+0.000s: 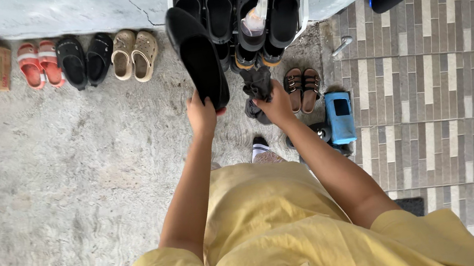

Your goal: The person cleans several shoes and sandals using a spray bottle and a cloth while working near a shoe rack.

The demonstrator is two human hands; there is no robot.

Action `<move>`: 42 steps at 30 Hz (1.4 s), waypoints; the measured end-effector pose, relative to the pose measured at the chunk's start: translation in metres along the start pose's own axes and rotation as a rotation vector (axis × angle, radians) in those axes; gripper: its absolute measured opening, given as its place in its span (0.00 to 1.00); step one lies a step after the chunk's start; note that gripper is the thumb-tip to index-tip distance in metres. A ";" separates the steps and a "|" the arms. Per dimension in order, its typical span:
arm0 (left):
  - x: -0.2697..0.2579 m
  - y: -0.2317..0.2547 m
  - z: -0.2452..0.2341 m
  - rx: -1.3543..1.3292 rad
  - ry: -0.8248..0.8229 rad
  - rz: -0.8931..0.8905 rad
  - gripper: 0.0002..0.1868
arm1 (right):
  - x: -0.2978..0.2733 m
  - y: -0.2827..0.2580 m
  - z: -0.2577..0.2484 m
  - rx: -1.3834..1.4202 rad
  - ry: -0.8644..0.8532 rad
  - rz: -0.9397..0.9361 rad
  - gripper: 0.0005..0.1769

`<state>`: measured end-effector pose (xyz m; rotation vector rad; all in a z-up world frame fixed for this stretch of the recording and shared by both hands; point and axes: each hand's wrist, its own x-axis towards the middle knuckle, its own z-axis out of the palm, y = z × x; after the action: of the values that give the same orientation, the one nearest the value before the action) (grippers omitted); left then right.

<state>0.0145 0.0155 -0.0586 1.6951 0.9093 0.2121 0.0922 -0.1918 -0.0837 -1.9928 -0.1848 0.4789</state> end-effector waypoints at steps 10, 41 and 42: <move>0.081 -0.069 0.011 0.394 0.060 0.078 0.25 | 0.113 -0.030 0.015 0.153 -0.006 -0.091 0.35; 0.074 -0.067 -0.006 0.072 -0.448 -0.002 0.15 | 0.070 -0.015 0.114 0.023 -0.088 0.526 0.29; 0.060 -0.073 -0.001 0.115 -0.471 -0.042 0.15 | 0.057 -0.004 0.105 -0.034 -0.082 0.534 0.29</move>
<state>0.0214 0.0600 -0.1416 1.7274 0.6096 -0.2654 0.1008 -0.0842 -0.1351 -2.0492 0.3009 0.8997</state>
